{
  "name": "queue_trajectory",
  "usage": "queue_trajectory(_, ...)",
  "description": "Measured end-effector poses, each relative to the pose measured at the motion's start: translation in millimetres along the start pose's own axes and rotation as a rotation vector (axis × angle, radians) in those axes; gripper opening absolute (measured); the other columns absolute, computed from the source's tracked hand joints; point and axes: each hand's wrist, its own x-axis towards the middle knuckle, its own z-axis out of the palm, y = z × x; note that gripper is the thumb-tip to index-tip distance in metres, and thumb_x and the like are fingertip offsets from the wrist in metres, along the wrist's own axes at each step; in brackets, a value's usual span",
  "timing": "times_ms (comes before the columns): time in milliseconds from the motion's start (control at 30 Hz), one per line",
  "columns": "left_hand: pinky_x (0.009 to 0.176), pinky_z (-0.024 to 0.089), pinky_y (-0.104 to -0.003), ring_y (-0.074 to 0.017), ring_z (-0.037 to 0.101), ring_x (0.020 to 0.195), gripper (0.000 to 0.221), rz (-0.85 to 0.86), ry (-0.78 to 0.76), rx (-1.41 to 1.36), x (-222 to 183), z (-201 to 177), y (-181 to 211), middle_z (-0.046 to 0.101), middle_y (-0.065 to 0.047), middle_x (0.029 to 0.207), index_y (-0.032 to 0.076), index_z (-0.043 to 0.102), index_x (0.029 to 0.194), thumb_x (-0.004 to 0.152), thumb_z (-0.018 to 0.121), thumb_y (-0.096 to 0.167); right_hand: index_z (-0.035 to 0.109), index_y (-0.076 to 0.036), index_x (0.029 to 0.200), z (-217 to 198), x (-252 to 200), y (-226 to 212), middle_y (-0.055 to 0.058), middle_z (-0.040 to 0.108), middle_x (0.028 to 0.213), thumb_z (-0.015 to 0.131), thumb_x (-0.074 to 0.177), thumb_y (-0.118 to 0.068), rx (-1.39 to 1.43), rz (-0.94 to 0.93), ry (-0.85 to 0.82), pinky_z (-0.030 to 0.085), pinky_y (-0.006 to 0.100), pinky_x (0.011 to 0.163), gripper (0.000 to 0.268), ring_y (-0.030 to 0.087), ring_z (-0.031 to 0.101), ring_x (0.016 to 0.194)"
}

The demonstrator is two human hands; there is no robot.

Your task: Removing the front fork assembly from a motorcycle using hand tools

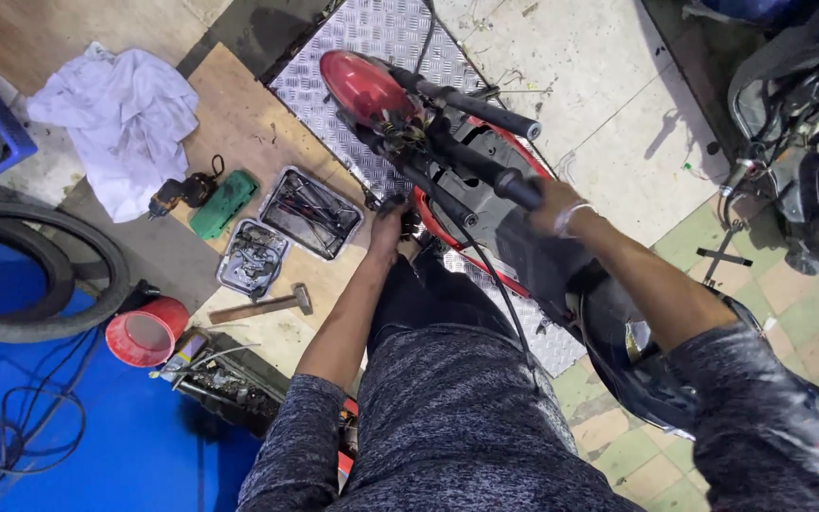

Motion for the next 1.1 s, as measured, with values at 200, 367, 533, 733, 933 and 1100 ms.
queue_trajectory(200, 0.041, 0.046, -0.025, -0.0194, 0.070, 0.054, 0.019, -0.020, 0.018, 0.008, 22.6, -5.7, -6.9, 0.071, -0.010, 0.069, 0.009, 0.072, 0.089, 0.085, 0.070, 0.027, 0.052, -0.017, 0.143, 3.0, -15.1, -14.7, 0.021, 0.068, 0.113, 0.056, 0.097, -0.015, -0.824, -0.265, 0.197, 0.060, 0.051, 0.076, 0.047, 0.039, 0.074, 0.099)
queue_trajectory(367, 0.047, 0.050, -0.030, -0.0217, 0.072, 0.062, 0.024, 0.038, 0.040, 0.003, 23.9, -8.1, 5.0, 0.072, -0.013, 0.075, 0.008, 0.073, 0.093, 0.083, 0.072, 0.030, 0.060, -0.009, 0.135, -0.3, -18.4, -2.5, 0.021, 0.074, 0.105, 0.078, 0.077, -0.067, 0.423, 0.305, 0.084, 0.059, 0.045, 0.076, 0.084, 0.035, 0.072, 0.092)
queue_trajectory(533, 0.047, 0.049, -0.028, -0.0215, 0.072, 0.061, 0.025, 0.122, -0.022, 0.112, 32.2, -1.7, 23.2, 0.072, -0.014, 0.071, 0.008, 0.074, 0.094, 0.085, 0.071, 0.031, 0.055, -0.009, 0.113, 20.1, -29.4, -6.0, 0.004, 0.047, 0.067, 0.057, 0.094, -0.061, 1.528, 0.310, -0.235, 0.026, 0.021, 0.036, 0.055, 0.010, 0.042, 0.042)
queue_trajectory(733, 0.079, 0.058, -0.042, -0.0349, 0.074, 0.095, 0.033, 0.610, -0.093, 0.647, -49.3, 66.9, 84.2, 0.077, -0.016, 0.095, 0.011, 0.073, 0.108, 0.095, 0.072, 0.042, 0.054, -0.024, 0.148, -1.5, -51.9, -24.4, 0.017, 0.072, 0.126, 0.064, 0.091, -0.049, 0.027, 0.080, 0.121, 0.051, 0.054, 0.101, 0.064, 0.039, 0.066, 0.121)
queue_trajectory(933, 0.082, 0.059, -0.039, -0.0278, 0.074, 0.092, 0.021, 1.150, -0.277, 0.958, -47.4, 105.8, 97.2, 0.075, -0.007, 0.092, 0.017, 0.072, 0.102, 0.087, 0.077, 0.030, 0.058, -0.035, 0.141, 46.6, -31.3, 11.5, 0.007, 0.062, 0.111, 0.073, 0.082, -0.036, -0.330, -0.230, 0.599, 0.052, 0.046, 0.102, 0.061, 0.028, 0.062, 0.115)
queue_trajectory(1100, 0.082, 0.060, -0.042, -0.0310, 0.074, 0.094, 0.024, 0.634, -0.264, 0.613, -95.7, 90.9, 130.2, 0.075, -0.019, 0.098, 0.006, 0.073, 0.111, 0.097, 0.070, 0.025, 0.047, -0.022, 0.153, 58.9, -56.3, -6.4, 0.022, 0.067, 0.125, 0.077, 0.087, -0.057, 0.656, 0.037, 0.448, 0.046, 0.054, 0.109, 0.081, 0.042, 0.060, 0.123)
